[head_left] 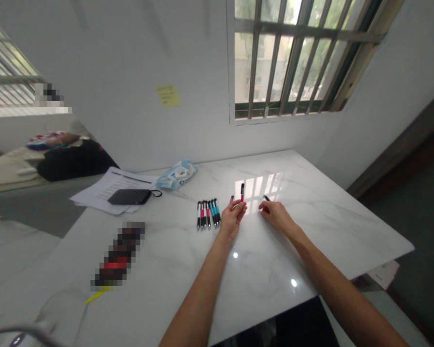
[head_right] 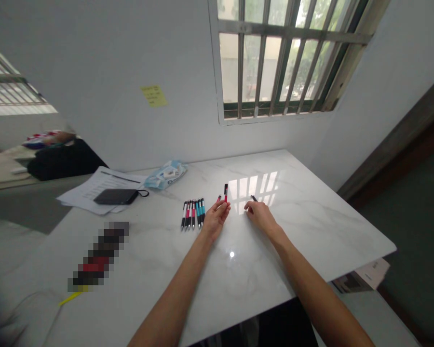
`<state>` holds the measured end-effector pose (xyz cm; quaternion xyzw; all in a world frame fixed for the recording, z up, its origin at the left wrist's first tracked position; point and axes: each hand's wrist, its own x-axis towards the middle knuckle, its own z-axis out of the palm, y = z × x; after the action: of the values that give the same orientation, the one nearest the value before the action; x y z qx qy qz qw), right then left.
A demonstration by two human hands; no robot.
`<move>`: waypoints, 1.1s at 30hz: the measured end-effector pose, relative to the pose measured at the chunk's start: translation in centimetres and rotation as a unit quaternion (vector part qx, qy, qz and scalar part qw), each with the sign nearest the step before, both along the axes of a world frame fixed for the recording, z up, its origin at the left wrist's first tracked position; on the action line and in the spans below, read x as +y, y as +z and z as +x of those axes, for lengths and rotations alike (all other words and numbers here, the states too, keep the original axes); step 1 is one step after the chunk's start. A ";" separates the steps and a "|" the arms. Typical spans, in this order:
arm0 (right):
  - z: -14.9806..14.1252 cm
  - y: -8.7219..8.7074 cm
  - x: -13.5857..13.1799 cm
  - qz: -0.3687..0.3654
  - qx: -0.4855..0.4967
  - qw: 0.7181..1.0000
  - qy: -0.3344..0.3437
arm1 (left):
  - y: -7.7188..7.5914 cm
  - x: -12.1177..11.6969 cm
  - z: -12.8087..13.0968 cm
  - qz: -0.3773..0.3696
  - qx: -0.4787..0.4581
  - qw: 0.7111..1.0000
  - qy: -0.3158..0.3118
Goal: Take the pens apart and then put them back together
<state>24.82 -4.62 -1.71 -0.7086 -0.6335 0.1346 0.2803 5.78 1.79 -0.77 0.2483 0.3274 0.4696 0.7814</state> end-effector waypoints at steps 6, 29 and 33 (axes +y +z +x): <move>0.7 0.7 1.5 0.014 -0.090 0.994 -0.062 | 0.1 -0.2 0.0 -0.006 -0.022 1.000 -0.004; -9.0 0.9 5.2 0.009 -0.053 0.997 0.052 | 2.2 3.5 -5.0 -0.039 -0.154 0.983 0.093; -11.0 0.6 6.0 0.020 -0.038 0.995 0.085 | 2.2 3.7 -5.8 -0.023 -0.165 0.982 0.091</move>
<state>13.78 1.40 -1.15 -0.6508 -0.7045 0.1181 0.2573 0.00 5.47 1.41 0.1182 0.2257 0.5660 0.7840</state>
